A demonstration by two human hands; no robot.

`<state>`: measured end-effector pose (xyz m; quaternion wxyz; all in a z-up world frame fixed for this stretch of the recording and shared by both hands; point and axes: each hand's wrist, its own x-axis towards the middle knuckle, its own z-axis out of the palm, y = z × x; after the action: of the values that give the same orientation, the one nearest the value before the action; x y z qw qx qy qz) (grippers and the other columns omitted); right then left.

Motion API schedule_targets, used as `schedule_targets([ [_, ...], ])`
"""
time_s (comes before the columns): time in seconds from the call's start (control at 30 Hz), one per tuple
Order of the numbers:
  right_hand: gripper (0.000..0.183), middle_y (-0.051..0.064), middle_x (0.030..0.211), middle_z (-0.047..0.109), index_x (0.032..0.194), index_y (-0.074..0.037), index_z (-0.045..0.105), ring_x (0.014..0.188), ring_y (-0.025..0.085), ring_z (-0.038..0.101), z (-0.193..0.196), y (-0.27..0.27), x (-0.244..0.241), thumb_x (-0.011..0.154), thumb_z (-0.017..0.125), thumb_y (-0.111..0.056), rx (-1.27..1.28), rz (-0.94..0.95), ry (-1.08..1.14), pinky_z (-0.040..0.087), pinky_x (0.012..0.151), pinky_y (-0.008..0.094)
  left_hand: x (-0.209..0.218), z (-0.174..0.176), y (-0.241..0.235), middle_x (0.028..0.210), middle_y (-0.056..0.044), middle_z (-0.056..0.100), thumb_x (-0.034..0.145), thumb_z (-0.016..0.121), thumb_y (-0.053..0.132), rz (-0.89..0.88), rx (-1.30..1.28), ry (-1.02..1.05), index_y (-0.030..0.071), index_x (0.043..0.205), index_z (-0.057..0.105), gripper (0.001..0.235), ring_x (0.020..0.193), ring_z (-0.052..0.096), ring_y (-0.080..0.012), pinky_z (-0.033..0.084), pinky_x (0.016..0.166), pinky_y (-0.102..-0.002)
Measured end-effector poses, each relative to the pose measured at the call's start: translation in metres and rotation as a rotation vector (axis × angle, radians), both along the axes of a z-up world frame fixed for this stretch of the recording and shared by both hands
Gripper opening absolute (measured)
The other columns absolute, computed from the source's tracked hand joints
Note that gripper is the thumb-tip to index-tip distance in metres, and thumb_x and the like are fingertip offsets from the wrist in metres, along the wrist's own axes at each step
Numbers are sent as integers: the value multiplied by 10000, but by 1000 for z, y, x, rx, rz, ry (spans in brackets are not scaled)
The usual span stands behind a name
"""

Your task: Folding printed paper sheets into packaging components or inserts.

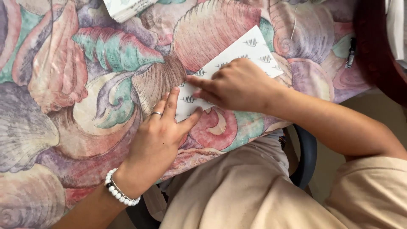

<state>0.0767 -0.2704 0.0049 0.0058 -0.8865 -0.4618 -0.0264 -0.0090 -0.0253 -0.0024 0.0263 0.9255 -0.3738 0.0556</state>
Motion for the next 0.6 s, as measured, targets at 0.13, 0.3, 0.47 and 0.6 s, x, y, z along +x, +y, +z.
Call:
schedule_targets([
  [0.13, 439, -71, 364, 394, 1259, -206, 761, 300, 87, 331, -5, -64, 23, 1126, 437, -470, 67, -276, 69, 252, 351, 267, 4, -3, 1, 1495, -328, 452, 765, 545, -75, 22, -50, 73, 267, 1383, 612, 709, 1182, 613, -456, 609, 778, -470],
  [0.3, 379, 26, 467, 572, 1258, -280, 838, 417, 257, 592, -19, -115, 39, 1173, 515, -458, -11, -503, -221, 380, 382, 364, 29, 12, -28, 1241, -219, 700, 941, 655, 61, 165, -141, 104, 42, 1384, 584, 449, 950, 733, -287, 645, 698, -328],
  [0.47, 301, -57, 701, 661, 1340, -53, 793, 608, 177, 622, -19, -113, 28, 1110, 737, -239, 358, -419, -193, 444, 505, 355, 82, -5, -79, 1114, -147, 602, 955, 702, 391, 337, -26, 80, 111, 1182, 595, 376, 898, 648, -300, 546, 750, -426],
  [0.6, 187, 168, 989, 802, 1259, 81, 782, 731, 176, 708, -15, -150, 71, 1078, 767, 37, 427, -399, -363, 650, 697, 284, 94, -4, -79, 983, -129, 645, 987, 694, 337, 329, -89, 240, 98, 1110, 530, 315, 781, 682, -311, 546, 694, -490],
])
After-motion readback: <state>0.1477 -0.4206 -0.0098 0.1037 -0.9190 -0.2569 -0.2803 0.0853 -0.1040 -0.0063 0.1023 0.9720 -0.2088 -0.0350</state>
